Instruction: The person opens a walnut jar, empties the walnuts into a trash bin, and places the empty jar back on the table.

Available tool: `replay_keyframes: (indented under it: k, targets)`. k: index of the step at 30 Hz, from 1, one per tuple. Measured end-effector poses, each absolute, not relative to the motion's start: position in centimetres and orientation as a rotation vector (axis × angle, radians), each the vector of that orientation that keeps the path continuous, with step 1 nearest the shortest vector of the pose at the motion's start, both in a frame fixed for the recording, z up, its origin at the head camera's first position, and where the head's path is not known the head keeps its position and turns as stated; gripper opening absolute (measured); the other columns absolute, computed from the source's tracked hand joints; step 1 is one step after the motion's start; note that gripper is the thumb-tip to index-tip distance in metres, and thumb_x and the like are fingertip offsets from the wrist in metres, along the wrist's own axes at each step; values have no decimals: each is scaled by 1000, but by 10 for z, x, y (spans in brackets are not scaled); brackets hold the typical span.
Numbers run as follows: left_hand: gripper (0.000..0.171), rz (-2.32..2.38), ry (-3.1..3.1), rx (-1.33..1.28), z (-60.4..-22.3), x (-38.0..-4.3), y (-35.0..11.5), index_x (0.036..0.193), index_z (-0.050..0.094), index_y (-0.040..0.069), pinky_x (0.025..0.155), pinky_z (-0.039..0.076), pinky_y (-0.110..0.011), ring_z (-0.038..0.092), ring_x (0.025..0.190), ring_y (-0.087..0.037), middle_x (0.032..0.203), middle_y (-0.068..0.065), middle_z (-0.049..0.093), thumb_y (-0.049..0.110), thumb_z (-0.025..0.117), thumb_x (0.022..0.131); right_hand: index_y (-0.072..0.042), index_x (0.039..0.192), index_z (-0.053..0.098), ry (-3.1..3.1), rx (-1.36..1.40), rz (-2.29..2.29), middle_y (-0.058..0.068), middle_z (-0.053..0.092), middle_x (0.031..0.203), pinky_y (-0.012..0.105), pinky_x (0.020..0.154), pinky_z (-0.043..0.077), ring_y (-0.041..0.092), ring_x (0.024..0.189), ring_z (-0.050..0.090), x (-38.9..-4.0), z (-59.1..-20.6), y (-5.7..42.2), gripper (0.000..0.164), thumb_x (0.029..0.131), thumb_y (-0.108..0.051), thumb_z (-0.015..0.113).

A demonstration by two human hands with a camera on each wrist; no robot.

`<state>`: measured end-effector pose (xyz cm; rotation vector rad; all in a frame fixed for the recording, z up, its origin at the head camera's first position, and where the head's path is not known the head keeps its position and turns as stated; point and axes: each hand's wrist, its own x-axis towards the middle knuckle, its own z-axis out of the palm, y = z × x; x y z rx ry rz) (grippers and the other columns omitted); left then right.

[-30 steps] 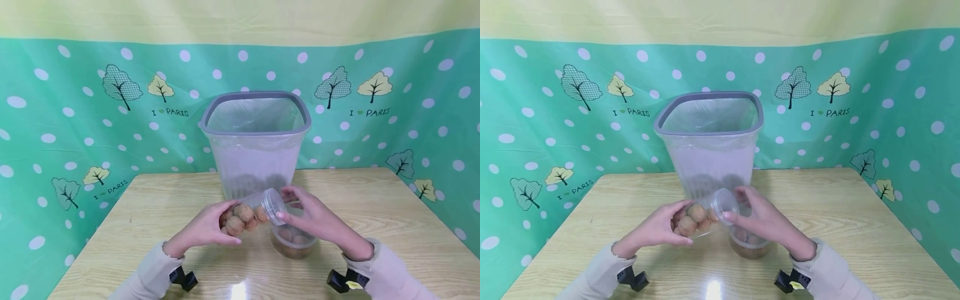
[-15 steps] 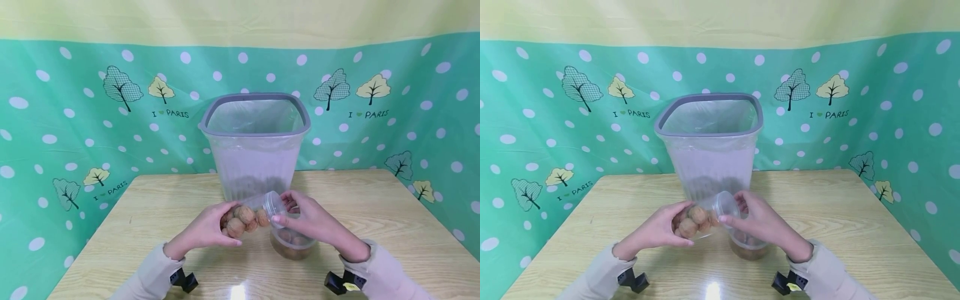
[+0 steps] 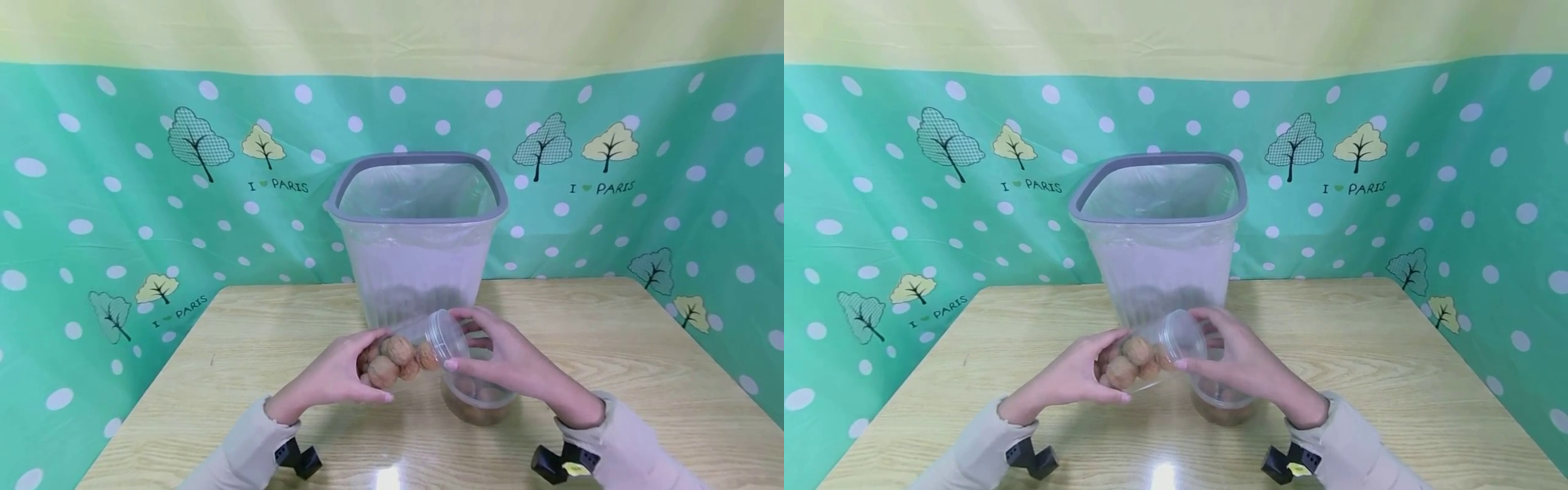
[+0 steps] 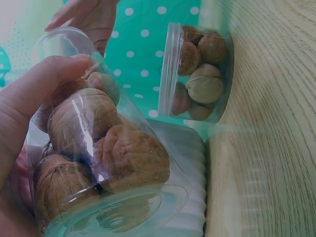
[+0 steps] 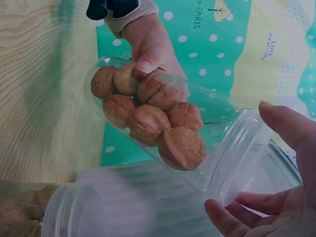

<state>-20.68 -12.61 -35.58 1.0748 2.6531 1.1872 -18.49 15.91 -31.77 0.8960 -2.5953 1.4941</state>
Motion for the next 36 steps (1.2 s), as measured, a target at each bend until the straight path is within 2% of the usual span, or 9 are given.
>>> replay_keyframes:
  k: [8,15,21,26,36]
  targets:
    - [84,1227,2602,1056,-357,-209,-128,136,47,14,88,50,-29,60,102,-11,117,3,62,34,86,65,1,135,43,-2500,972,1656,18,43,137,37,96,47,37,117,49,-187,-319,161,70,76,-13,78]
    - [84,1244,2550,1062,-356,-208,-129,137,45,11,85,50,-27,60,98,-9,115,3,62,32,86,66,-2,138,41,-2463,1047,1642,15,40,140,40,97,46,35,123,43,-186,-319,163,73,76,-11,77]
    - [85,1288,2501,1069,-353,-208,-130,137,45,10,86,50,-26,60,98,-9,116,1,62,31,86,66,-4,140,40,-2387,1114,1674,16,38,141,34,97,46,23,124,44,-186,-319,163,75,75,-4,77]
    - [82,1301,2487,1074,-353,-207,-132,137,45,11,80,52,-25,61,93,-8,112,1,63,29,85,67,-1,140,39,-2308,1143,1715,20,37,140,31,95,48,10,122,45,-186,-319,164,76,73,3,76]
    - [85,1372,2455,1014,-351,-208,-140,139,42,4,74,55,-26,62,89,-10,113,-4,63,24,85,69,4,138,39,-2271,1101,1739,17,42,134,32,91,50,11,117,48,-186,-320,169,73,73,7,74]
